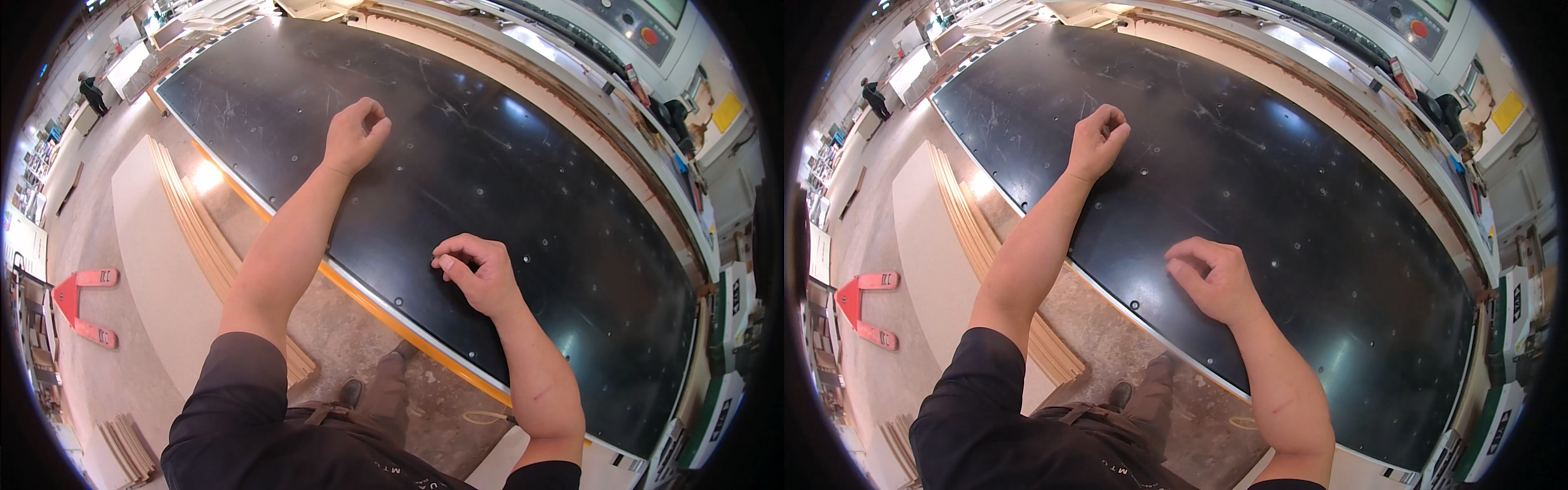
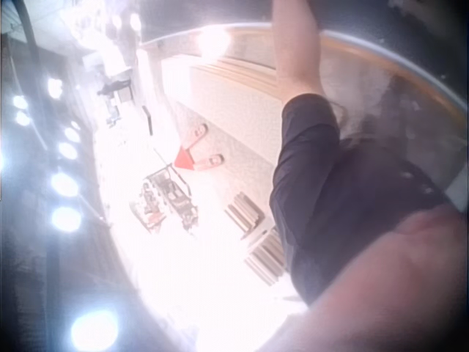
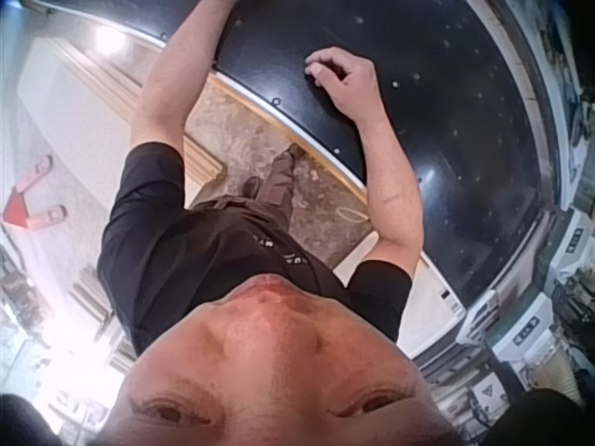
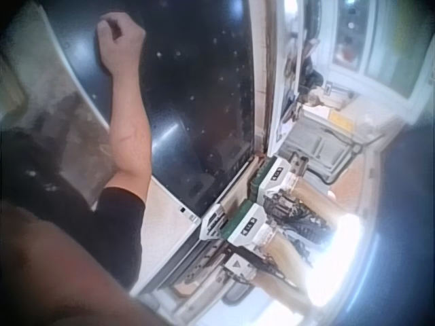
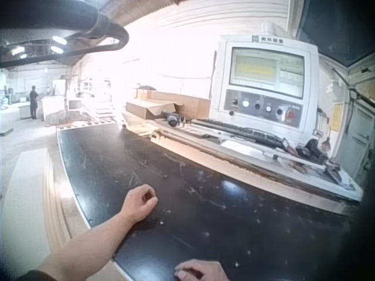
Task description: The person repeatedly picks up large rectangular wood panels from a stack, places them on a machine table, and then removes them to return to the stack. This cycle is repeated multiple times throughout the clip.
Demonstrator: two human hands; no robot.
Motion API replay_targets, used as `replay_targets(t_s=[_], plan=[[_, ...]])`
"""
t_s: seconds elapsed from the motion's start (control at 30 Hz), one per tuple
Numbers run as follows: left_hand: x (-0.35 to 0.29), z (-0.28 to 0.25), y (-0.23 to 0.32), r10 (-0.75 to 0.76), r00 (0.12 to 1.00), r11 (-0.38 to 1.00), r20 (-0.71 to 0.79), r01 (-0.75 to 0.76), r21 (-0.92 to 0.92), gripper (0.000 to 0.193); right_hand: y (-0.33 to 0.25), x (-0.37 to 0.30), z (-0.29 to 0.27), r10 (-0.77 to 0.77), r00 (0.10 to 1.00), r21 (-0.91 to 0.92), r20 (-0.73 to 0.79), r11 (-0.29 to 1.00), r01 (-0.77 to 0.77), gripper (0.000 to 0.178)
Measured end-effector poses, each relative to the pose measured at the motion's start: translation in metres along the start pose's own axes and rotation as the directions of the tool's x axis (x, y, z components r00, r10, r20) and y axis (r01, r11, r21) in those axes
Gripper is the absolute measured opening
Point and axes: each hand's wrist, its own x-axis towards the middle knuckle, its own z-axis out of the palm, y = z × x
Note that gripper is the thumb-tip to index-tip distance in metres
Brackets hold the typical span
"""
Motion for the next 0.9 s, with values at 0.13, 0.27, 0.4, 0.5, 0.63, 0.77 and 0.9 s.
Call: replay_targets(t_s=[0.13, 0.27, 0.4, 0.5, 0.63, 0.77, 0.9], plan=[[-0.0016, -0.0002, 0.0, -0.026, 1.0, 1.0, 0.016, 0.025, 0.017, 0.027, -0.0015, -0.0002, -0.0007, 0.014, 1.0, -0.024, 0.003, 1.0, -0.014, 0.013], [-0.0023, -0.0006, 0.0011, -0.003, 1.0, 1.0, 0.003, 0.003, 0.013, 0.027, -0.0049, 0.0002, -0.0006, 0.045, 0.999, -0.047, 0.005, 0.998, -0.045, 0.013], [-0.0018, 0.0011, -0.0008, 0.023, 1.0, 0.998, 0.015, -0.024, 0.061, 0.017, -0.0056, 0.0002, -0.0011, 0.046, 0.999, -0.055, 0.009, 0.997, -0.045, 0.012], [-0.0017, 0.0049, -0.0038, 0.128, 0.991, 0.989, -0.041, -0.124, 0.082, 0.016, -0.0049, -0.0002, -0.003, 0.052, 0.997, -0.112, 0.051, 0.993, -0.046, 0.012], [-0.0016, 0.0069, -0.0056, 0.067, 0.997, 0.989, -0.042, -0.061, 0.132, 0.018, -0.0059, -0.0007, -0.0011, 0.021, 1.0, -0.042, 0.003, 0.999, -0.021, 0.011], [0.001, 0.0063, -0.0021, 0.042, 0.998, 0.989, -0.04, -0.036, 0.142, 0.019, -0.0061, -0.0007, -0.0009, 0.001, 1.0, -0.04, 0.008, 0.999, -0.001, 0.012], [-0.0021, 0.0058, 0.0007, 0.029, 0.999, 0.991, -0.045, -0.023, 0.135, 0.022, -0.0057, 0.001, -0.0002, -0.056, 0.998, -0.047, 0.036, 0.997, 0.058, 0.013]])
